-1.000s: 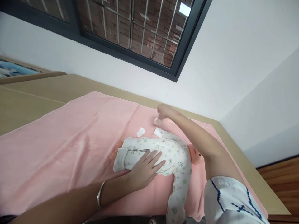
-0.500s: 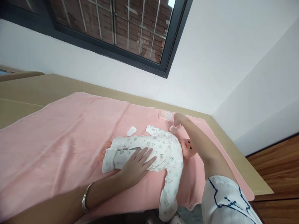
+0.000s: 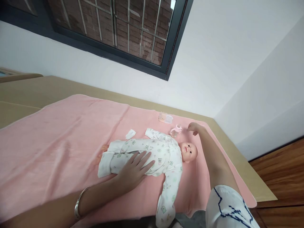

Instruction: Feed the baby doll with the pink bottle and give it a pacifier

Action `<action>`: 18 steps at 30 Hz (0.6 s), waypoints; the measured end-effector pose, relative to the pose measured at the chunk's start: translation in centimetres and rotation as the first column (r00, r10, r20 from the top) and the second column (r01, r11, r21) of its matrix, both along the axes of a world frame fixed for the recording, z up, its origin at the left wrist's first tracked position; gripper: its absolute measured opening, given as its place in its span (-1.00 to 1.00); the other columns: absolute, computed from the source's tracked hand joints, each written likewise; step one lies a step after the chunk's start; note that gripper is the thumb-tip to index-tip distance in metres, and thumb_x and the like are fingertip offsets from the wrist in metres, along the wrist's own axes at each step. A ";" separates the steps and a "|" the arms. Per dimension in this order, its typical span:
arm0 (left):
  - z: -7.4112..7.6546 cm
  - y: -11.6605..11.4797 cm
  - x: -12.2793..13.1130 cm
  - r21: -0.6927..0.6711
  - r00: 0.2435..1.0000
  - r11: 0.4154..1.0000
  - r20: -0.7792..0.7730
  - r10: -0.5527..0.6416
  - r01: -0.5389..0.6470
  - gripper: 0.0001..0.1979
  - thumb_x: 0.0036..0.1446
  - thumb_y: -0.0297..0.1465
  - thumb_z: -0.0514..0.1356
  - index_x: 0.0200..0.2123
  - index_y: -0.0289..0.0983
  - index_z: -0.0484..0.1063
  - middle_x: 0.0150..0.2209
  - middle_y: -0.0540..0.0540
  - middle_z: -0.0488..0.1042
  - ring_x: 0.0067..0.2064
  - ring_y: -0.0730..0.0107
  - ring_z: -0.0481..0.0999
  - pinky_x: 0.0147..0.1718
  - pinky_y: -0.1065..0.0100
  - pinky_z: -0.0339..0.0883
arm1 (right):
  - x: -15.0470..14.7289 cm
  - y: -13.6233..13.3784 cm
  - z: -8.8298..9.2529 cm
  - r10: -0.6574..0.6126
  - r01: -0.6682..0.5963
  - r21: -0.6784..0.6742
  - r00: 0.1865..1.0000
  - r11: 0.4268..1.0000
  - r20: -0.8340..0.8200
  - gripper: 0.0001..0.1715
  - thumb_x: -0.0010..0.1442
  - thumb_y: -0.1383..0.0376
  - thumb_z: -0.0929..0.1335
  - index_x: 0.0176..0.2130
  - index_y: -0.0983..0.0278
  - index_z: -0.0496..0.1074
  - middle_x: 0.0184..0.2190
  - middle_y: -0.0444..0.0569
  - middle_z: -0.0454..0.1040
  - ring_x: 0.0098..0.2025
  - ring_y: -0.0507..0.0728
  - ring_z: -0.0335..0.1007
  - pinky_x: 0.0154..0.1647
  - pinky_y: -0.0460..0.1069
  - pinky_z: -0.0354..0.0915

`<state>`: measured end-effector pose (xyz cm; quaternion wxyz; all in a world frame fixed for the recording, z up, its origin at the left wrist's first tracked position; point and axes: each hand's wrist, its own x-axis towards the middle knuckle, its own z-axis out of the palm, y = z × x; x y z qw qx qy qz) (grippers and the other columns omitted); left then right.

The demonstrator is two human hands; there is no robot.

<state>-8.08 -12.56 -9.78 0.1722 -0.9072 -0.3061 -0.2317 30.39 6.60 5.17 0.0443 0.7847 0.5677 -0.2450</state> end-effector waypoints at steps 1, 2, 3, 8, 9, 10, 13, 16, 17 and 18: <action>0.0 0.0 0.0 0.006 1.000 1.000 -0.001 0.004 -0.004 -0.52 0.33 -0.17 0.11 0.26 -0.14 0.30 0.30 -0.27 0.31 0.25 -0.15 0.32 0.21 -0.15 0.04 | 0.0 -0.6 -1.7 0.013 -0.014 -0.006 1.000 1.000 -0.015 -0.45 0.00 0.20 0.48 -0.03 0.36 0.44 -0.21 0.16 0.51 -0.42 0.21 0.52 -0.36 0.12 0.49; 0.0 0.0 0.0 0.011 1.000 1.000 -0.005 0.005 -0.005 -0.53 0.34 -0.17 0.10 0.26 -0.14 0.30 0.30 -0.27 0.31 0.25 -0.15 0.33 0.20 -0.15 0.03 | -0.2 -1.1 -3.3 0.023 -0.023 -0.008 0.999 1.000 -0.028 -0.43 -0.02 0.19 0.49 -0.02 0.35 0.45 -0.21 0.15 0.51 -0.41 0.20 0.50 -0.36 0.11 0.49; -0.1 0.0 0.0 0.013 1.000 1.000 -0.010 0.005 -0.005 -0.53 0.35 -0.16 0.08 0.26 -0.14 0.30 0.30 -0.26 0.31 0.25 -0.15 0.33 0.20 -0.16 0.03 | -0.4 -1.7 -4.6 0.023 -0.024 -0.024 0.998 0.999 -0.052 -0.39 -0.01 0.17 0.49 0.02 0.33 0.45 -0.18 0.16 0.52 -0.41 0.19 0.50 -0.37 0.10 0.48; -0.2 -0.2 0.0 0.006 1.000 1.000 -0.013 0.017 -0.017 -0.54 0.36 -0.17 0.06 0.27 -0.13 0.29 0.31 -0.25 0.30 0.27 -0.13 0.30 0.22 -0.16 0.01 | 0.3 -3.5 -6.8 -0.040 0.072 0.141 0.975 0.987 -0.218 -0.18 0.19 -0.01 0.34 0.32 0.25 0.19 0.17 0.28 0.35 -0.39 0.13 0.45 -0.49 0.04 0.42; -0.2 -0.2 0.1 0.004 1.000 1.000 -0.008 0.020 -0.019 -0.54 0.35 -0.18 0.08 0.27 -0.13 0.29 0.31 -0.26 0.30 0.27 -0.13 0.30 0.22 -0.16 0.00 | 0.9 -4.0 -6.6 -0.058 0.112 0.203 0.965 0.973 -0.255 -0.21 0.22 0.00 0.31 0.32 0.26 0.18 0.20 0.29 0.32 -0.37 0.12 0.45 -0.50 0.00 0.40; -0.2 -0.2 0.1 0.005 1.000 1.000 -0.004 0.017 -0.017 -0.53 0.34 -0.19 0.10 0.26 -0.14 0.29 0.31 -0.26 0.30 0.27 -0.14 0.30 0.22 -0.16 0.00 | 1.5 -4.6 -6.3 -0.072 0.146 0.255 0.958 0.956 -0.278 -0.26 0.25 0.03 0.28 0.32 0.26 0.19 0.22 0.27 0.30 -0.33 0.11 0.45 -0.50 -0.04 0.39; -0.1 -0.2 0.1 0.013 1.000 1.000 0.009 0.009 -0.009 -0.51 0.29 -0.20 0.15 0.25 -0.15 0.31 0.30 -0.28 0.31 0.27 -0.16 0.29 0.23 -0.16 0.00 | 2.6 -7.3 -6.3 -0.118 0.313 0.353 0.871 0.882 -0.477 -0.42 0.29 0.09 0.24 0.21 0.26 0.29 0.20 0.17 0.33 -0.20 0.09 0.47 -0.40 -0.10 0.41; -0.1 -0.2 0.2 0.023 1.000 1.000 0.026 0.007 -0.007 -0.51 0.25 -0.24 0.19 0.23 -0.15 0.33 0.28 -0.26 0.33 0.26 -0.16 0.30 0.23 -0.16 0.01 | 1.7 -11.1 -8.1 -0.213 0.693 0.181 0.442 0.698 -0.871 -0.61 0.26 0.13 0.27 0.00 0.28 0.41 0.00 0.09 0.50 -0.21 0.10 0.52 -0.30 -0.06 0.45; 0.0 -0.2 0.2 0.023 0.999 1.000 0.036 0.007 -0.008 -0.52 0.24 -0.26 0.20 0.22 -0.15 0.34 0.27 -0.26 0.34 0.26 -0.16 0.30 0.23 -0.16 0.02 | 1.0 -12.4 -8.9 -0.262 0.773 0.059 0.284 0.631 -0.922 -0.64 0.26 0.14 0.27 -0.04 0.28 0.42 -0.05 0.07 0.53 -0.22 0.12 0.53 -0.29 -0.03 0.47; 0.1 -0.3 0.2 0.018 0.999 1.000 0.048 0.008 -0.008 -0.52 0.23 -0.27 0.21 0.21 -0.15 0.35 0.26 -0.26 0.35 0.25 -0.17 0.31 0.22 -0.16 0.04 | 0.1 -13.6 -9.7 -0.282 0.807 -0.037 0.162 0.589 -0.946 -0.63 0.27 0.12 0.26 -0.06 0.29 0.44 -0.07 0.07 0.54 -0.20 0.14 0.54 -0.27 -0.02 0.48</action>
